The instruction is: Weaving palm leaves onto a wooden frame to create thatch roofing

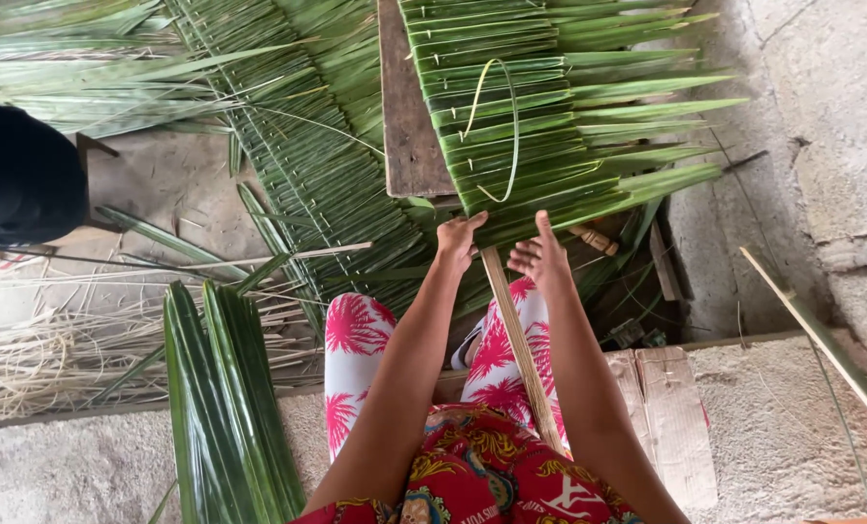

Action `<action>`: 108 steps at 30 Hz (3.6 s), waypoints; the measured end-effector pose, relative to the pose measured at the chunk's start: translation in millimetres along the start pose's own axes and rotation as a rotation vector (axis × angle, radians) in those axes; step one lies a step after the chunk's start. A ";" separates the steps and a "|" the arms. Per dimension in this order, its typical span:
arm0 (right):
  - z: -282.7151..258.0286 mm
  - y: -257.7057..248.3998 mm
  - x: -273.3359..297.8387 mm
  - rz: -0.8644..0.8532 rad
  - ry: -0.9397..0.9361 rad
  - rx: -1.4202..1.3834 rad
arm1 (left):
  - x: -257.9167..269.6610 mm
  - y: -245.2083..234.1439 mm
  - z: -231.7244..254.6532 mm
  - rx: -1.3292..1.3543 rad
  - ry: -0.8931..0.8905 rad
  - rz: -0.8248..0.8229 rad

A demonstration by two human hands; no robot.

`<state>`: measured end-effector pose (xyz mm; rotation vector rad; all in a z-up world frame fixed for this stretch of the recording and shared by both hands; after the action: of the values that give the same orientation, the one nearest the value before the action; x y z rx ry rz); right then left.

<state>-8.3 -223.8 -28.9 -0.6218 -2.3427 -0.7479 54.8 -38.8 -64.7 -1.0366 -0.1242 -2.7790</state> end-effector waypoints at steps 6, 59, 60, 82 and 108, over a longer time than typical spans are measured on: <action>-8.4 4.8 -42.8 -0.077 0.033 -0.498 | -20.8 -2.9 -16.6 0.032 0.011 -0.015; 37.1 -28.6 -51.1 0.514 -0.357 -0.752 | -59.5 8.2 77.2 -0.253 0.107 -0.125; 37.2 -29.4 -53.7 0.526 -0.366 -0.752 | -53.5 12.0 81.5 -0.260 0.107 -0.174; 24.3 -37.2 -83.2 0.537 -0.382 -0.695 | -78.3 -2.7 77.8 -0.133 -0.044 -0.544; 17.0 -6.3 -53.5 0.606 -0.326 -0.721 | 109.3 30.3 -35.8 0.788 -0.180 -0.353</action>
<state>19.6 -230.7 -77.6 -1.7738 -1.9105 -1.2506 -43.7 -87.9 -19.4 -1.0847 -1.4039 -2.4763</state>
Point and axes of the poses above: each hand's wrist, its own x-axis away from the middle knuckle, its own y-axis out of the palm, z = x × y, the point moved 4 cm from there along -x, towards the middle knuckle, and after that the axes turned 13 degrees about -x, right-handed, at the moved point
